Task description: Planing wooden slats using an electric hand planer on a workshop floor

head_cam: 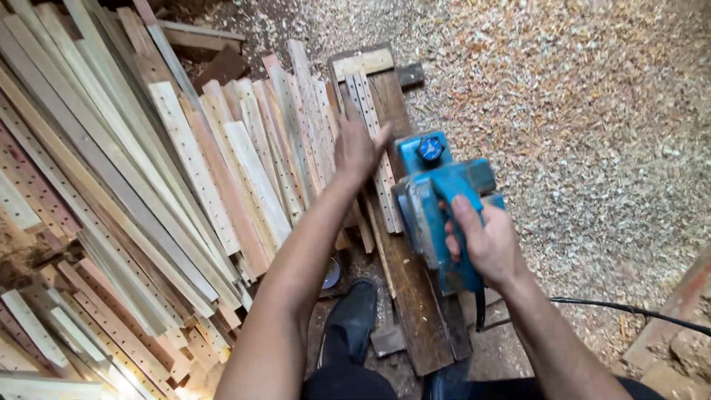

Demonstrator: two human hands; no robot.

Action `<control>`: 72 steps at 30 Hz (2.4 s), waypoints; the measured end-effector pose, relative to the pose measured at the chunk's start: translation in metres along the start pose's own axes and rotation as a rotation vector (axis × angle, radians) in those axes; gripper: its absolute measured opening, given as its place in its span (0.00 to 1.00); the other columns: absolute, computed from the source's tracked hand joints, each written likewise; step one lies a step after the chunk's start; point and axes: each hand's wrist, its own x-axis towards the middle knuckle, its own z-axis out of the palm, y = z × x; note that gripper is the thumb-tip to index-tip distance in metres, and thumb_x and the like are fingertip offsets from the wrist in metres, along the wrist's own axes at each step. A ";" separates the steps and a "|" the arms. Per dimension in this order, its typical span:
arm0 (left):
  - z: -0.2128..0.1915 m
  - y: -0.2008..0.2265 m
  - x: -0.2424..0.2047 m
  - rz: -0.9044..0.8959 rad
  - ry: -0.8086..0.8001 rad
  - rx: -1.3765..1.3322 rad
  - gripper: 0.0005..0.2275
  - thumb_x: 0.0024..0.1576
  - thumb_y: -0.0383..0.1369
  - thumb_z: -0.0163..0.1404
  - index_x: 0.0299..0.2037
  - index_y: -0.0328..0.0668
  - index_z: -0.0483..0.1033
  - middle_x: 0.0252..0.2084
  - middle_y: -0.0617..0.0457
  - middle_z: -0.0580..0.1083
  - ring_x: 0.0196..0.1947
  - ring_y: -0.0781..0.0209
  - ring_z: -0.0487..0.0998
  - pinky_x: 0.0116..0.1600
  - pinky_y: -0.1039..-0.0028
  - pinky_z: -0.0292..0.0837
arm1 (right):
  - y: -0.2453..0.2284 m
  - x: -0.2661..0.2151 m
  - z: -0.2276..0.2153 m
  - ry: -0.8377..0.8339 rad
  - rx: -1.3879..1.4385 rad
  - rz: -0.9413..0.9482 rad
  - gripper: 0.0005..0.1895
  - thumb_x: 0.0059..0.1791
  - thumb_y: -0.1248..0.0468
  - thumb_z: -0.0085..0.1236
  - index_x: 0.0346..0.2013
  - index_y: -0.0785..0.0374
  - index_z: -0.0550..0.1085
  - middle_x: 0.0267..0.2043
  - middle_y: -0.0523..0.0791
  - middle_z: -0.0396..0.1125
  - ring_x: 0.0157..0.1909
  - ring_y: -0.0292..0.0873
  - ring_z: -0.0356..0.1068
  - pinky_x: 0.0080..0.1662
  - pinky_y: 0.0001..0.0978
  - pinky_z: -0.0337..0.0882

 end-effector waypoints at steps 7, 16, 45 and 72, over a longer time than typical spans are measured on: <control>0.061 -0.084 0.081 0.025 0.013 0.250 0.44 0.60 0.53 0.58 0.76 0.53 0.38 0.60 0.30 0.66 0.33 0.51 0.79 0.33 0.62 0.82 | 0.091 -0.063 -0.006 -0.176 -0.195 0.153 0.24 0.46 0.40 0.51 0.23 0.57 0.72 0.14 0.43 0.67 0.14 0.39 0.62 0.18 0.31 0.61; 0.029 -0.063 0.085 0.054 -0.158 0.154 0.46 0.61 0.47 0.59 0.76 0.44 0.33 0.60 0.30 0.65 0.52 0.39 0.76 0.56 0.53 0.75 | 0.036 -0.015 0.038 -0.190 -0.064 -0.004 0.23 0.52 0.47 0.48 0.20 0.58 0.69 0.11 0.43 0.63 0.14 0.38 0.63 0.21 0.30 0.63; -0.032 -0.108 0.056 -0.257 0.232 -0.192 0.19 0.61 0.32 0.45 0.62 0.43 0.73 0.22 0.63 0.68 0.19 0.70 0.64 0.30 0.75 0.68 | -0.102 0.177 0.118 -0.013 0.076 -0.114 0.32 0.41 0.31 0.44 0.21 0.57 0.70 0.15 0.40 0.64 0.13 0.33 0.65 0.18 0.25 0.69; -0.011 -0.084 0.069 -0.176 0.289 -0.201 0.23 0.66 0.49 0.26 0.58 0.48 0.68 0.19 0.67 0.62 0.14 0.71 0.60 0.17 0.75 0.52 | 0.015 0.037 0.057 -0.102 -0.039 -0.026 0.23 0.53 0.45 0.45 0.26 0.59 0.71 0.15 0.43 0.63 0.14 0.39 0.67 0.19 0.29 0.64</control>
